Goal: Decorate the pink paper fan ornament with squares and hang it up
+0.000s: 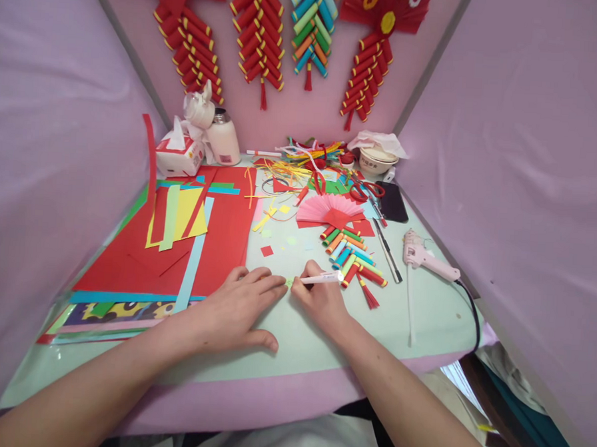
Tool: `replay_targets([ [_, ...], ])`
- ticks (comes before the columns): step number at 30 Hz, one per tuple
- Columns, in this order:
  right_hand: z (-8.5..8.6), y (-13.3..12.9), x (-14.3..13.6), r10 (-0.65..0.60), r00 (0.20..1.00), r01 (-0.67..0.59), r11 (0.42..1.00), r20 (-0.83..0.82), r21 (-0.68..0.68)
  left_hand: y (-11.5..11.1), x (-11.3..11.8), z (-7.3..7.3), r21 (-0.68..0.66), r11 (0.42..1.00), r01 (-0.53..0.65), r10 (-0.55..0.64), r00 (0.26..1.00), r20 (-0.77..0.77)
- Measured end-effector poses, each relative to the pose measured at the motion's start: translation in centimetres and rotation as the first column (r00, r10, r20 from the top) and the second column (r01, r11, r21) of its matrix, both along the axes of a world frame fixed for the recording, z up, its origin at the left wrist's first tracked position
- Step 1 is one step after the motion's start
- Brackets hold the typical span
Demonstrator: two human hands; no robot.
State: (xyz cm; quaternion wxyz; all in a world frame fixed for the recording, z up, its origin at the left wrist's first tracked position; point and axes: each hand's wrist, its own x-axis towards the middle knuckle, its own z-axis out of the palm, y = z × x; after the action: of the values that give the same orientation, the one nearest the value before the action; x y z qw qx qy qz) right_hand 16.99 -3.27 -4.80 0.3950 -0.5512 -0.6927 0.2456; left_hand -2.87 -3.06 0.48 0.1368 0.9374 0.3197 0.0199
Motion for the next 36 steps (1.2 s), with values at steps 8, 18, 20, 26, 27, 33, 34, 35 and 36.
replay_targets([
  [8,0.03,-0.01,-0.03,0.004,1.0,-0.004,1.0,-0.003,-0.024,-0.05,0.01,0.03,0.011,1.0,-0.002,0.002,1.0,-0.004],
  [18,-0.06,0.09,-0.08,0.009,1.0,-0.009,1.0,-0.003,-0.018,-0.13,0.01,0.18,-0.004,1.0,-0.009,0.009,1.0,-0.014],
  [20,-0.11,0.12,-0.08,0.005,1.0,-0.005,1.0,0.0,-0.015,-0.13,0.01,0.21,-0.007,1.0,-0.008,0.008,1.0,-0.016],
  [26,0.0,-0.27,0.19,-0.088,0.996,0.09,0.992,-0.029,0.083,-0.08,-0.03,0.02,0.013,1.0,-0.004,0.005,1.0,-0.005],
  [27,0.11,-0.41,0.23,-0.12,0.991,0.125,0.985,-0.052,0.12,-0.09,-0.04,-0.03,0.015,1.0,-0.004,0.004,1.0,0.0],
  [33,0.77,-0.78,0.17,-0.189,0.977,0.205,0.957,-0.094,0.204,-0.2,-0.03,-0.09,0.03,1.0,-0.008,0.008,1.0,0.01],
  [34,0.75,-0.73,0.17,-0.179,0.978,0.196,0.963,-0.106,0.183,-0.22,-0.02,-0.07,0.033,0.999,-0.011,0.01,1.0,0.007],
  [35,0.7,-0.66,0.21,-0.163,0.979,0.182,0.97,-0.121,0.161,-0.23,0.0,-0.05,0.036,0.999,-0.012,0.012,1.0,0.003],
  [36,0.62,-0.61,0.29,-0.141,0.981,0.16,0.976,-0.132,0.146,-0.24,0.03,-0.04,0.039,0.999,-0.014,0.014,1.0,-0.001],
])
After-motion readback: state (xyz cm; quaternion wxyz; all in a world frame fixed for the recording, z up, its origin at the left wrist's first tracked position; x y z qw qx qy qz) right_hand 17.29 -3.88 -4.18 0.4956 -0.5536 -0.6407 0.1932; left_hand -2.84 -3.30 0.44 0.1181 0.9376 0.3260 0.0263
